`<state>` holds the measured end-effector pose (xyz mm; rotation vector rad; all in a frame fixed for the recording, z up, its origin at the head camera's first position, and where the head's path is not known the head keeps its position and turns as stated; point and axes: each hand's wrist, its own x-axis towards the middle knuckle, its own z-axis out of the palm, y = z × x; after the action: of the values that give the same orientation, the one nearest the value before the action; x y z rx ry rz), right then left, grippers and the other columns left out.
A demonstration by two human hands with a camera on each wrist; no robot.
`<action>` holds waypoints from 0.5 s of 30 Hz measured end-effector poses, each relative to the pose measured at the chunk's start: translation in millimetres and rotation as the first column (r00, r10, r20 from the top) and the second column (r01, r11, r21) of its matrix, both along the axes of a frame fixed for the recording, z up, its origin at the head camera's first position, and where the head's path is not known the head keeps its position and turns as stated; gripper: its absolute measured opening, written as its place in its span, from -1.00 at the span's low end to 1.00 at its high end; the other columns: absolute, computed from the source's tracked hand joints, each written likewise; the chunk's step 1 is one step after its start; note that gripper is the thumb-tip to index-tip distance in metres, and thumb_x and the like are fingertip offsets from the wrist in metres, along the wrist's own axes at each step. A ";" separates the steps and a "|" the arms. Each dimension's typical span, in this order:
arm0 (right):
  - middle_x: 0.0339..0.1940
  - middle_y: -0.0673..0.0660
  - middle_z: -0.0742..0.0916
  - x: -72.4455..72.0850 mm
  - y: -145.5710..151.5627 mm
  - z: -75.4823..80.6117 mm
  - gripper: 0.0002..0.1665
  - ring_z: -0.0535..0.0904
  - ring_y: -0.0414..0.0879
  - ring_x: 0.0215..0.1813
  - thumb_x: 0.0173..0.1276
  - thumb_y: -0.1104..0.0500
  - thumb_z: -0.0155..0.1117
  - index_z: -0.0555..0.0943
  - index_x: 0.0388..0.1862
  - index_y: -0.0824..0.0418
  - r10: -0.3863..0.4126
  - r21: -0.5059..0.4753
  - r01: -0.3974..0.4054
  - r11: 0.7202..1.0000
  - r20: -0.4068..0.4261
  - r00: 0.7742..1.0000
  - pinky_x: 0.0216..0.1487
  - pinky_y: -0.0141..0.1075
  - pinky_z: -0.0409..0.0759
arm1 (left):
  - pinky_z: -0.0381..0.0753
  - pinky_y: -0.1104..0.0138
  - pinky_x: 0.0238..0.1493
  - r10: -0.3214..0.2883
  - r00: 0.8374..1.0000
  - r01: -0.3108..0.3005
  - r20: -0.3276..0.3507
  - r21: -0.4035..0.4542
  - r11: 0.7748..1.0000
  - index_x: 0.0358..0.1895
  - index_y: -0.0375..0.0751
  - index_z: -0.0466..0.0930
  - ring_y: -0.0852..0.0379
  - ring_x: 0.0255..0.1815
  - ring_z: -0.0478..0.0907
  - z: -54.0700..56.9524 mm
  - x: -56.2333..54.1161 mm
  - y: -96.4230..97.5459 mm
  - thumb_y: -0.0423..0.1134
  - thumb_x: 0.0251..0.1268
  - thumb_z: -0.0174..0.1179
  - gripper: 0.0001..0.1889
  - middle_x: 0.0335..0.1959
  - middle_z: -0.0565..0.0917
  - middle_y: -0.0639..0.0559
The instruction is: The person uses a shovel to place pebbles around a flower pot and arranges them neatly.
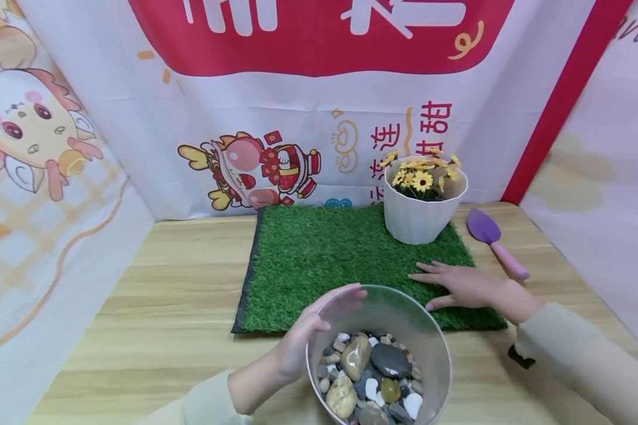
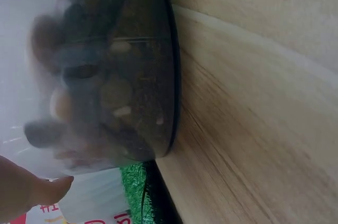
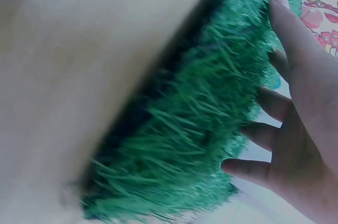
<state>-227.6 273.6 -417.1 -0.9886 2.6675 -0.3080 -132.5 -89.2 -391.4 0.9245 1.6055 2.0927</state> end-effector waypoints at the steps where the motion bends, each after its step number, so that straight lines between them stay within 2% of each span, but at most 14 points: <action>1: 0.58 0.33 0.33 -2.0 -1.0 3.2 -0.10 0.24 0.48 0.49 0.43 -0.38 0.15 0.38 0.57 0.09 -0.001 0.007 0.001 1.000 0.001 1.000 0.31 0.36 0.38 | 0.09 0.00 0.54 -0.002 1.000 0.002 -0.007 0.006 1.000 0.53 -0.54 0.10 -0.15 0.53 0.24 -0.5 -0.5 -0.5 -0.40 0.23 -0.33 -0.28 0.48 0.27 -0.49; 9: 0.42 0.33 0.54 -8.4 4.4 26.2 -0.24 0.48 0.35 0.36 0.47 -0.23 0.23 0.48 0.48 0.18 -0.011 0.011 0.011 1.000 -0.054 0.998 0.28 0.26 0.46 | 0.12 0.09 0.56 -0.042 0.999 0.044 -0.030 0.068 0.997 0.52 -0.59 0.06 -0.11 0.54 0.23 -4.3 -2.7 -0.4 -0.42 0.26 -0.35 -0.31 0.47 0.22 -0.55; 15: 0.26 0.26 0.69 -9.6 19.1 36.5 -0.32 0.64 0.23 0.20 0.47 -0.19 0.27 0.57 0.41 0.17 -0.043 0.025 0.046 0.999 -0.121 0.992 0.14 0.19 0.60 | 0.11 0.03 0.56 -0.062 0.998 0.062 -0.013 0.079 0.995 0.53 -0.59 0.02 -0.12 0.55 0.20 -4.5 -2.2 3.0 -0.41 0.27 -0.37 -0.30 0.47 0.17 -0.59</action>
<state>-237.2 292.7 -380.6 -0.9697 2.7979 -0.2271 -134.8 -86.1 -395.9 0.9995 1.4887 2.1259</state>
